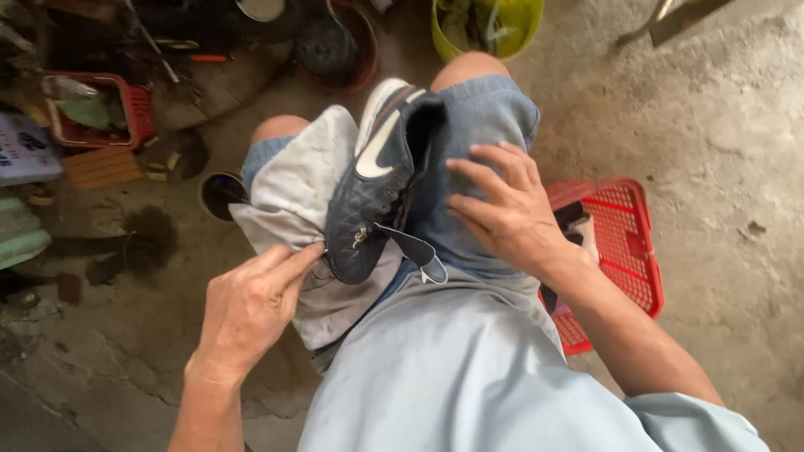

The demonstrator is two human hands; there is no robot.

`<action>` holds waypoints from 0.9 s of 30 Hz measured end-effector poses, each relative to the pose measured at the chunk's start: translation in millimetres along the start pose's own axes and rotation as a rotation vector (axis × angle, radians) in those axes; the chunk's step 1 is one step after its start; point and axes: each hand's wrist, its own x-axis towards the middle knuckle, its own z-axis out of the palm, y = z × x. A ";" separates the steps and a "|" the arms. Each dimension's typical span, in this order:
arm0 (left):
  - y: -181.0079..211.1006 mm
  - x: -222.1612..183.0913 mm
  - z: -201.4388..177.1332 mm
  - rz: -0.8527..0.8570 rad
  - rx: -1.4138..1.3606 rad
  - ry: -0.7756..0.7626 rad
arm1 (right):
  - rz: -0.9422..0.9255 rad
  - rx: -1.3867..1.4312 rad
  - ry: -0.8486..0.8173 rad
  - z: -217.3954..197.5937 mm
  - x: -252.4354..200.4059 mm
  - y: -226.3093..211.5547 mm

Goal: Hand-sewing a shoe upper to the sole and applying adhesive for repair.

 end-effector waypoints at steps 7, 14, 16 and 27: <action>0.6 -4.1 4.9 -0.021 -0.070 0.017 | 0.693 1.108 -0.298 -47.7 30.8 8.8; 0.4 -8.1 10.2 -0.063 -0.106 0.002 | 0.993 1.643 0.163 -16.8 56.7 13.5; -0.1 -9.9 11.3 -0.058 -0.115 0.014 | 1.128 1.460 0.231 -7.4 68.8 6.2; -6.4 -19.0 25.5 -0.119 -0.040 0.012 | 0.490 0.833 -0.428 27.7 77.5 19.9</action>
